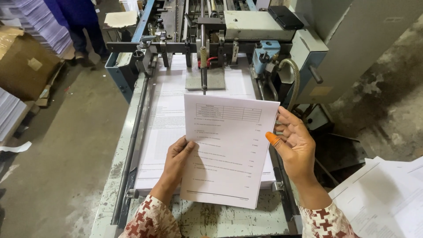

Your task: Operating a paper machine by inspecting, aligning, and feeding stacks of printed documents.

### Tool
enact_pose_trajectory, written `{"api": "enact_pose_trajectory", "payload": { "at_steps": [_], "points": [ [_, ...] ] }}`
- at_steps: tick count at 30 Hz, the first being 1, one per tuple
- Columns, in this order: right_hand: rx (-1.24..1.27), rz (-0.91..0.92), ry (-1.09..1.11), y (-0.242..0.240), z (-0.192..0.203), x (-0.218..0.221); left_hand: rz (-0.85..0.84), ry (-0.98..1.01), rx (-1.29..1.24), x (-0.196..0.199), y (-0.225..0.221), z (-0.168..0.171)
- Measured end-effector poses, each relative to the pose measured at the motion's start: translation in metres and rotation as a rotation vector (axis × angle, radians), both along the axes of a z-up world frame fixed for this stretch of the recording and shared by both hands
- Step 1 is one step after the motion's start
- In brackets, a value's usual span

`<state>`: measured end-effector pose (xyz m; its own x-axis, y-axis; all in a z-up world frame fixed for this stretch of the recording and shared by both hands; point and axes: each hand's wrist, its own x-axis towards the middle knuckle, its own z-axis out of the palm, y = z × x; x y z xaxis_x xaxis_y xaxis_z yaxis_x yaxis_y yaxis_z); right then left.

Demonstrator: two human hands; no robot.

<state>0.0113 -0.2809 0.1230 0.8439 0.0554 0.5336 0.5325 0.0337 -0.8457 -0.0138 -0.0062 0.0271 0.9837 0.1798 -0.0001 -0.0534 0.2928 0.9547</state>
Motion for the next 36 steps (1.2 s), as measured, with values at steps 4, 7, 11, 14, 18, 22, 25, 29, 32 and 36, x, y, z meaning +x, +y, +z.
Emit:
{"api": "enact_pose_trajectory", "payload": {
  "at_steps": [4,7,11,14,18,22,25,29,32,36],
  "points": [
    [0.009,-0.001,0.004,-0.002,0.001,0.001,0.0,-0.003,-0.001,0.0,0.0,0.001],
    [0.028,-0.012,0.006,-0.003,-0.001,0.002,0.005,0.003,0.019,0.003,0.002,-0.005],
    [0.043,-0.001,0.0,-0.003,0.002,0.002,0.006,0.006,0.006,0.001,0.0,-0.005],
    [0.052,0.0,-0.004,-0.004,0.002,0.003,0.005,0.008,0.02,0.0,-0.001,-0.002],
    [0.076,-0.006,-0.004,-0.004,0.0,0.005,0.015,-0.002,0.022,-0.004,-0.004,0.007],
    [0.077,-0.019,-0.01,-0.005,-0.001,0.006,0.008,0.001,0.037,-0.005,-0.004,0.009],
    [0.09,-0.022,-0.016,-0.003,0.0,0.005,0.009,0.001,0.047,-0.005,-0.002,0.007],
    [0.098,-0.027,-0.019,-0.003,-0.003,0.006,0.006,0.006,0.035,0.001,0.0,-0.003],
    [0.102,-0.032,-0.027,-0.001,-0.008,0.006,0.009,0.019,0.034,-0.003,-0.002,0.006],
    [0.019,-0.123,-0.126,0.007,-0.002,-0.003,0.007,0.018,0.042,0.003,0.0,-0.005]
  ]
}}
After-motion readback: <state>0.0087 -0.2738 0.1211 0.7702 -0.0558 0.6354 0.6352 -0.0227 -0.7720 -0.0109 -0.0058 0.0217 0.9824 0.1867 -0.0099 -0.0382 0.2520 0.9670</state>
